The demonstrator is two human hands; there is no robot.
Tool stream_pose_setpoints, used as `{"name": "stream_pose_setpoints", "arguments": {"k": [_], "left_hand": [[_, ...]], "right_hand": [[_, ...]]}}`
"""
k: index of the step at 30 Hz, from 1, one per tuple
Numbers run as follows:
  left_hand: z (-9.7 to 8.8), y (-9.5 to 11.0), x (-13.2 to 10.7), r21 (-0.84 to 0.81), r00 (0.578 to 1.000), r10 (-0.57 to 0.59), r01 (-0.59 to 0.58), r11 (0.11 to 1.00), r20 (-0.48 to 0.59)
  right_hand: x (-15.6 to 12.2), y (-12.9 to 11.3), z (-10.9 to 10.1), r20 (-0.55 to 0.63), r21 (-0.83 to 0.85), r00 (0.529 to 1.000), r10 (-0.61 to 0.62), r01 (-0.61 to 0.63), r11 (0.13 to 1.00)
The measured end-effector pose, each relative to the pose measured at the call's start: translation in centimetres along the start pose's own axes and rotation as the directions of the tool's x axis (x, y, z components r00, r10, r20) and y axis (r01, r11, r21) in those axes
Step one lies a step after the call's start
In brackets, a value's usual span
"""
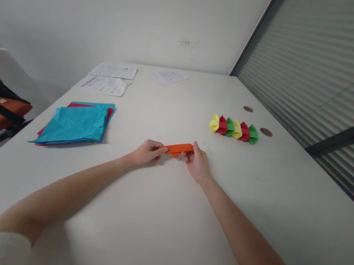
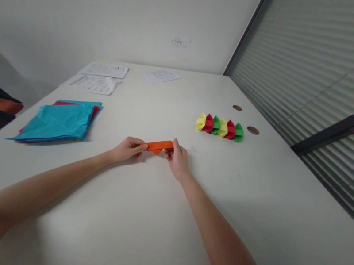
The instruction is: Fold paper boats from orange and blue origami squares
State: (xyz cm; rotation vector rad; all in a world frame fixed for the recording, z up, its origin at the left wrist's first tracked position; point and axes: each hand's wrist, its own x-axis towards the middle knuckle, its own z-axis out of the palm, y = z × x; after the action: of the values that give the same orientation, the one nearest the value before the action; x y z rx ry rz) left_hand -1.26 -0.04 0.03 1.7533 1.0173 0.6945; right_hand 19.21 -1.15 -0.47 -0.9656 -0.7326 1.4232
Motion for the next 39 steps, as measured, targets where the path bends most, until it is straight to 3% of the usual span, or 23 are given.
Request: {"name": "stream_pose_setpoints", "arguments": {"k": [13,24,34,39], "left_hand": [[-0.1,-0.7,0.6,-0.110,0.975,0.136,-0.157,0.981,-0.178],[0.0,-0.3,0.5,-0.225,0.971,0.032,-0.087,0.970,-0.238],[0.1,0.3,0.0,0.006,0.980,0.148,-0.149,0.989,-0.135],[0.1,0.1,-0.1,0.035,0.975,0.164,-0.161,0.986,-0.152]], "right_hand": [[-0.3,0.0,-0.4,0.135,-0.016,0.990,-0.029,0.031,0.999],[0.0,0.7,-0.9,0.148,-0.109,0.984,-0.096,0.112,0.988],[-0.7,0.4,-0.6,0.290,-0.371,0.951,-0.106,0.213,0.904],[-0.9,0.2,-0.6,0.309,-0.428,0.945,-0.105,0.237,0.872]]}}
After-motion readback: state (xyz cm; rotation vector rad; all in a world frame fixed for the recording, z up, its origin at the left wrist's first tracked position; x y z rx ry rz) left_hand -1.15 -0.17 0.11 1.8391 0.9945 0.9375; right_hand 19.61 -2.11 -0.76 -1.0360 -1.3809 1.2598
